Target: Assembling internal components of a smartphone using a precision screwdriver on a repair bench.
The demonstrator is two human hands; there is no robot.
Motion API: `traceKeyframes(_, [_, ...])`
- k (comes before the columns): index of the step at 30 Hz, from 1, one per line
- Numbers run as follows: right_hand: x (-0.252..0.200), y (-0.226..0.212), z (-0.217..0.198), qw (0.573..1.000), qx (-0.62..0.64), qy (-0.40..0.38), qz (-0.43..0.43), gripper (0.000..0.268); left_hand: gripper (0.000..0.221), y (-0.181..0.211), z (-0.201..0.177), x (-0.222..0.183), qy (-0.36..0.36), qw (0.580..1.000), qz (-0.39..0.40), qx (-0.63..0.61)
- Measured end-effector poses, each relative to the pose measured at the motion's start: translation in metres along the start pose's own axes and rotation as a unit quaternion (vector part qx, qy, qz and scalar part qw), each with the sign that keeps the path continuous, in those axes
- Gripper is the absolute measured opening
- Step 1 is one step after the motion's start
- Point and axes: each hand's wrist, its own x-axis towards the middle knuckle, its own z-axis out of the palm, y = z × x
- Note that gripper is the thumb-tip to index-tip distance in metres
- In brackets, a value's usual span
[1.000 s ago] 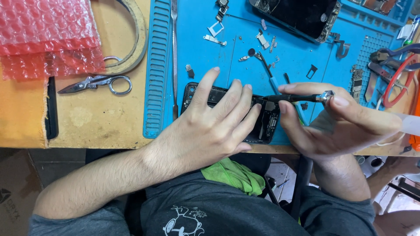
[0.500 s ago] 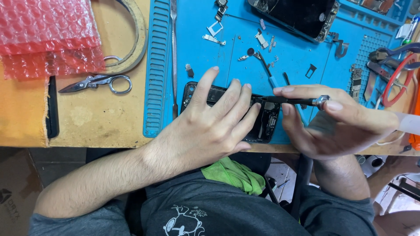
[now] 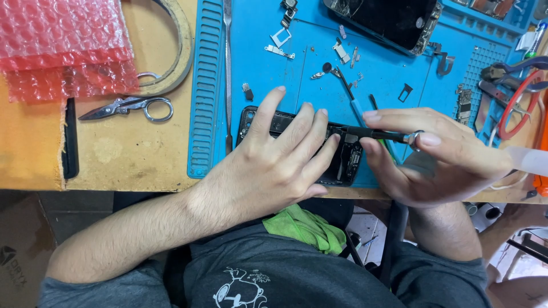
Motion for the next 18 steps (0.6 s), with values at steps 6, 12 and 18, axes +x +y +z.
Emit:
traceKeyframes(6, [0.001, -0.005, 0.003, 0.999, 0.009, 0.019, 0.028, 0.078, 0.090, 0.000, 0.000, 0.000, 0.000, 1.000, -0.001, -0.011])
traceKeyframes(12, [0.006, -0.004, 0.008, 0.999, 0.025, 0.033, -0.010, 0.075, 0.090, 0.000, -0.002, 0.001, 0.001, 1.000, -0.002, -0.010])
traceKeyframes(18, [-0.002, -0.007, 0.012, 0.998, -0.005, 0.053, 0.030, 0.073, 0.092, 0.001, -0.001, 0.000, 0.005, 1.000, -0.004, -0.012])
